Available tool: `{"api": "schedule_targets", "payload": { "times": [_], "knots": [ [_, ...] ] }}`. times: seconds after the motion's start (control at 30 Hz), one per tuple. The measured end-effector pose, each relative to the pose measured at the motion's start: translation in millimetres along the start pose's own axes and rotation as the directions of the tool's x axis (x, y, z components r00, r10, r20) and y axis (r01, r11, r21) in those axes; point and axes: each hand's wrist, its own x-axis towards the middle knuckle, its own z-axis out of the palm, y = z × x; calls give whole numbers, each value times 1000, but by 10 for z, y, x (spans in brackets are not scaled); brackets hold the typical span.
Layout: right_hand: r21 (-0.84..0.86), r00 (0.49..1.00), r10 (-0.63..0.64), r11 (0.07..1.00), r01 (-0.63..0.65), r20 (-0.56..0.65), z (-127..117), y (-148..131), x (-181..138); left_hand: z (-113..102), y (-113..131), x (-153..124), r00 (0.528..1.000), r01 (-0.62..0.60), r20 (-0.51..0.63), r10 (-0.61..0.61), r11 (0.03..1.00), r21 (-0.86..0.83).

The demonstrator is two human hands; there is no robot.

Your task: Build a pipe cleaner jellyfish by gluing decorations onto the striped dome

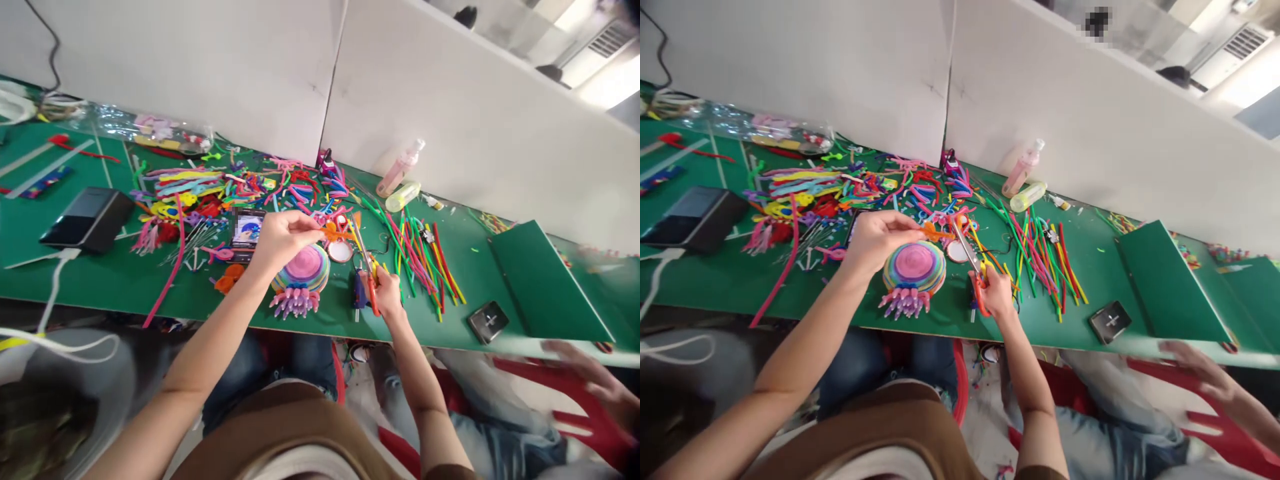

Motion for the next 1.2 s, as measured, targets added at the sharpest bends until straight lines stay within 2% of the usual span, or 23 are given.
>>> {"api": "schedule_targets", "payload": {
  "times": [0.1,0.17,0.3,0.43,0.5,0.6,0.67,0.73,0.8,0.83,0.87,0.93,0.97,1.03,1.1,1.2],
  "knots": [
    [39,992,117,993,-115,-41,-27,121,-22,94,-109,140,994,102,35,-100,992,-79],
    [36,978,203,979,-201,-43,-112,184,-114,74,-176,151,992,123,50,-120,990,-74],
    [-51,894,409,904,-424,-181,-305,388,-479,-125,-252,47,999,-10,36,5,990,138],
    [-218,757,608,726,-653,-240,-361,671,-921,-366,-207,-112,985,-160,127,118,904,397],
    [-301,716,664,652,-696,-215,-383,781,-1091,-454,-156,-172,968,-229,204,144,839,493],
    [-385,722,682,639,-666,-116,-469,841,-1214,-543,-83,-221,928,-339,344,143,707,621],
    [-444,718,695,632,-635,-38,-540,770,-1200,-574,-42,-236,899,-395,422,117,633,666],
    [-511,743,666,619,-596,-60,-572,587,-1118,-582,4,-254,879,-431,467,96,579,692],
    [-520,818,534,647,-558,-214,-523,305,-982,-570,59,-282,869,-449,490,64,516,729],
    [-462,845,458,708,-535,-277,-462,139,-901,-557,89,-298,868,-454,496,43,476,753],
    [-367,875,392,798,-477,-286,-376,-33,-816,-542,117,-313,867,-457,497,22,432,778],
    [-98,958,249,959,-265,-145,-150,-368,-648,-510,165,-333,864,-467,504,-20,342,815],
    [42,985,152,988,-149,-83,-21,-518,-573,-496,183,-336,857,-481,515,-38,305,822],
    [212,1000,-11,977,11,-1,235,-758,-453,-477,208,-329,836,-513,544,-73,249,822],
    [283,991,-133,950,128,-2,455,-911,-387,-476,222,-314,826,-533,557,-80,211,820],
    [290,980,-196,936,201,-46,676,-1001,-392,-503,227,-304,817,-559,574,-43,180,809]
  ]
}}
